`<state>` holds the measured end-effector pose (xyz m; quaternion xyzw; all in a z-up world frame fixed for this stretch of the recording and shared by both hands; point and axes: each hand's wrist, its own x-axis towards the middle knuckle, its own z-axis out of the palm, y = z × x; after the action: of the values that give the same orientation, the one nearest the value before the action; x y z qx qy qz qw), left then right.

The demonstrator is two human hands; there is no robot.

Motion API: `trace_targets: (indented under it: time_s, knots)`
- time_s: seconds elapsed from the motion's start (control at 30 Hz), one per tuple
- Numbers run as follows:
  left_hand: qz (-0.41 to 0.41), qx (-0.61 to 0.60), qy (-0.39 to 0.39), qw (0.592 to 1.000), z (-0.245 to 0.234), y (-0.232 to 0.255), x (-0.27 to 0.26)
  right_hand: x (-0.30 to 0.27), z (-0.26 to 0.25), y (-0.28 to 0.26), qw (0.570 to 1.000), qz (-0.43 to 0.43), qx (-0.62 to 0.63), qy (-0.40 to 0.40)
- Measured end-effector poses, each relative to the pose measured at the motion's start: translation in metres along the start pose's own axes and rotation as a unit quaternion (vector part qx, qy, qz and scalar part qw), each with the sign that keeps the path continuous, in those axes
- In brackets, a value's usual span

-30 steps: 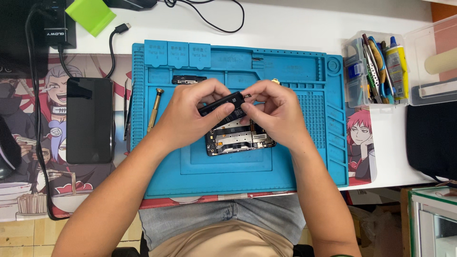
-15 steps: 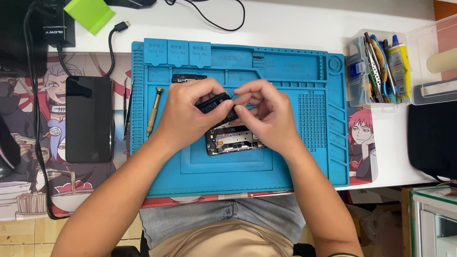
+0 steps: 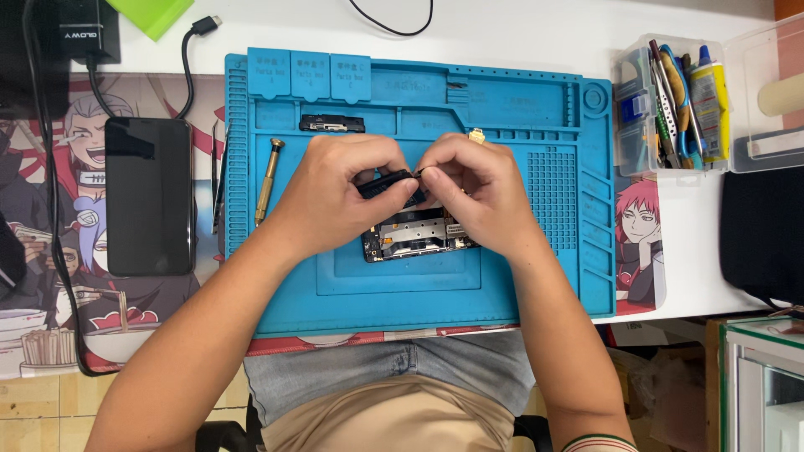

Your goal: The person disassembles a smartphone on a blue work mat, removes the battery, and then reassembles the device by reconnecting internal components and securing the back cover with a screwdriver.

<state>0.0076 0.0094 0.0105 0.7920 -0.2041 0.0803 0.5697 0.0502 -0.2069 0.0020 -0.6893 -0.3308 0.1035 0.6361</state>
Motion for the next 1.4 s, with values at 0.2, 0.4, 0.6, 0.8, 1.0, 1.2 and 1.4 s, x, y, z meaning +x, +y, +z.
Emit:
trace_targets:
  time_s: [0.2,0.4,0.6,0.8,1.0,1.2,1.4]
  knots:
    - [0.001,-0.02,-0.018,1.0,0.005,0.0,-0.001,-0.003,-0.005,0.001,1.0,0.018,-0.011,-0.015]
    - [-0.02,-0.049,-0.017,0.998,0.003,0.003,-0.002,-0.001,-0.006,0.002,0.997,0.01,0.068,-0.019]
    - [-0.018,-0.078,-0.018,0.997,0.002,-0.004,-0.004,-0.01,0.001,-0.006,0.99,0.107,0.075,-0.047]
    - [0.018,0.17,-0.023,0.985,0.008,0.002,-0.009,-0.017,-0.007,-0.01,0.973,0.213,0.065,0.061]
    - [0.167,0.307,-0.019,0.937,0.001,0.008,-0.002,-0.017,-0.011,-0.005,0.959,0.211,0.139,0.126]
    - [0.138,0.31,-0.066,0.938,-0.006,0.016,-0.007,-0.02,-0.023,-0.016,0.978,0.204,0.035,0.038]
    - [0.051,0.347,-0.254,0.901,-0.002,0.018,-0.017,-0.025,-0.048,-0.005,0.945,0.095,-0.214,0.23]
